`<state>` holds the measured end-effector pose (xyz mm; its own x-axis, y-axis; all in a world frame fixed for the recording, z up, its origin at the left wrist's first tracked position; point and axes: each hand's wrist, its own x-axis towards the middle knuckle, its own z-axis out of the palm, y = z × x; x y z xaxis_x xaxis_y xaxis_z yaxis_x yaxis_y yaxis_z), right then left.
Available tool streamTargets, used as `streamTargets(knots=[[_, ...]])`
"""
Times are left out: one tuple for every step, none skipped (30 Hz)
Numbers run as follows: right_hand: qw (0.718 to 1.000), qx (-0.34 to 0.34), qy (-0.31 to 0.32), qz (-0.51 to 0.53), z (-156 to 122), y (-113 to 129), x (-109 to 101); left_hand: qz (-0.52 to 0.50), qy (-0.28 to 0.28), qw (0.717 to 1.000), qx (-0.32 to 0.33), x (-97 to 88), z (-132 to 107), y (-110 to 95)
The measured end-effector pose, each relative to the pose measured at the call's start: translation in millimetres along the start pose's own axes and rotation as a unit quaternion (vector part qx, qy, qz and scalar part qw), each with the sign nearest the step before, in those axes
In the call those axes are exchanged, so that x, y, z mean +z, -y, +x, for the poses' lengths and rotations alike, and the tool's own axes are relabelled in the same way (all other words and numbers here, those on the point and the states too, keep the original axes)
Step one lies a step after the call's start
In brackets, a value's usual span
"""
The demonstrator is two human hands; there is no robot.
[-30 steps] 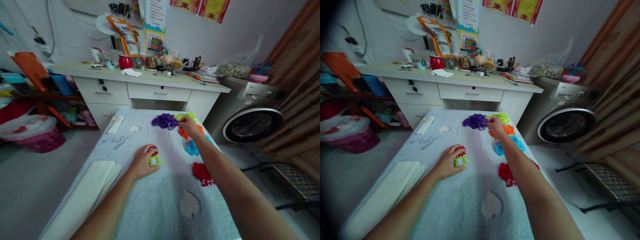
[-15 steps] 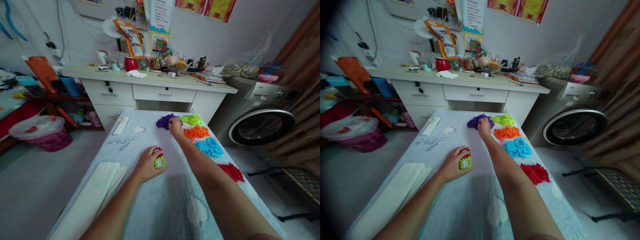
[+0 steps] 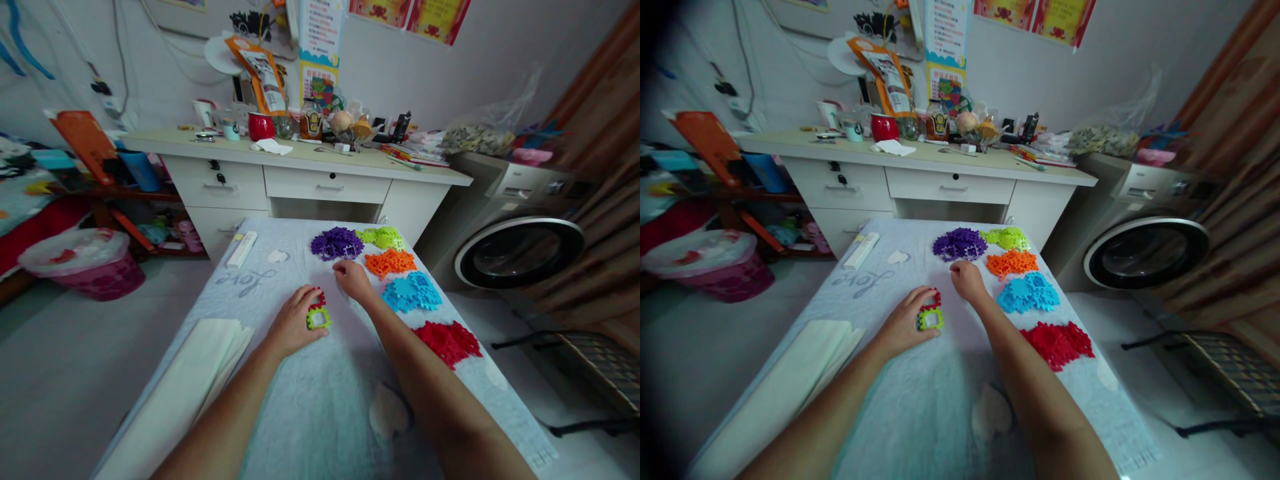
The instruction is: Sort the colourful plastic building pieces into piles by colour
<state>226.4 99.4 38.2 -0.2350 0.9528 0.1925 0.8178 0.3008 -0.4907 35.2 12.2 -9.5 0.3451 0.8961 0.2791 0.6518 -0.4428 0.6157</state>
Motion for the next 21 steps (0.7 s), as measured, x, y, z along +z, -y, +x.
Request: streamTargets(knots=[[0.999, -0.004, 0.036, 0.003, -7.1, 2.7, -0.6, 0.004, -0.009, 1.000, -0.004, 1.1, 0.0, 1.1], [0.997, -0.014, 0.073, 0.001, -13.7, 5.1, -0.7, 0.012, -0.020, 1.000, -0.010, 2.3, 0.0, 2.1], [0.994, -0.029, 0.104, -0.004, -19.5, 7.1, -0.3, 0.025, -0.034, 0.999, -0.016, 3.3, 0.0, 2.9], [0.991, -0.044, 0.128, -0.011, -24.6, 8.8, 0.5, 0.038, -0.047, 0.998, -0.022, 4.0, 0.0, 3.4], [0.988, -0.059, 0.142, -0.018, -28.9, 10.1, 1.6, 0.050, -0.058, 0.997, -0.026, 4.4, -0.1, 3.6], [0.986, -0.072, 0.149, -0.022, -32.3, 11.2, 3.0, 0.059, -0.064, 0.996, -0.027, 4.5, -0.3, 3.6], [0.985, -0.082, 0.152, -0.023, -35.0, 12.0, 4.6, 0.063, -0.065, 0.996, -0.027, 4.1, -0.4, 3.3], [0.985, -0.084, 0.152, -0.021, -37.2, 12.7, 6.3, 0.063, -0.066, 0.996, -0.026, 3.5, -0.6, 3.1], [0.985, -0.079, 0.150, -0.018, -38.9, 13.2, 8.0, 0.059, -0.066, 0.996, -0.024, 2.6, -0.8, 2.9], [0.987, -0.072, 0.145, -0.015, -40.4, 13.7, 9.6, 0.052, -0.066, 0.996, -0.023, 1.7, -0.8, 3.1], [0.988, -0.066, 0.137, -0.012, -41.8, 14.2, 11.1, 0.041, -0.069, 0.997, -0.023, 0.8, -0.7, 3.6], [0.990, -0.061, 0.129, -0.009, -43.2, 14.8, 12.4, 0.028, -0.073, 0.997, -0.025, 0.0, -0.5, 4.5], [0.991, -0.060, 0.122, -0.005, -44.6, 15.3, 13.4, 0.014, -0.078, 0.996, -0.030, -0.6, -0.1, 5.6], [0.991, -0.065, 0.117, 0.001, -45.8, 16.0, 14.2, 0.002, -0.083, 0.996, -0.037, -1.1, 0.5, 6.9], [0.991, -0.071, 0.116, 0.007, -46.9, 16.6, 14.6, -0.007, -0.086, 0.995, -0.046, -1.4, 1.1, 8.1], [0.990, -0.079, 0.118, 0.014, -47.7, 17.4, 14.7, -0.013, -0.089, 0.994, -0.055, -1.7, 1.8, 9.0], [0.988, -0.087, 0.122, 0.021, -48.2, 18.1, 14.7, -0.014, -0.089, 0.994, -0.062, -1.8, 2.5, 9.6], [0.987, -0.095, 0.127, 0.028, -48.4, 18.9, 14.6, -0.013, -0.087, 0.994, -0.066, -1.9, 3.1, 9.7], [0.985, -0.103, 0.133, 0.033, -48.2, 19.7, 14.4, -0.011, -0.085, 0.994, -0.068, -2.1, 3.6, 9.5], [0.983, -0.110, 0.139, 0.037, -47.8, 20.5, 14.3, -0.009, -0.083, 0.994, -0.068, -2.1, 4.0, 8.9], [0.982, -0.116, 0.144, 0.039, -47.2, 21.3, 14.2, -0.007, -0.080, 0.994, -0.068, -2.2, 4.1, 8.2]])
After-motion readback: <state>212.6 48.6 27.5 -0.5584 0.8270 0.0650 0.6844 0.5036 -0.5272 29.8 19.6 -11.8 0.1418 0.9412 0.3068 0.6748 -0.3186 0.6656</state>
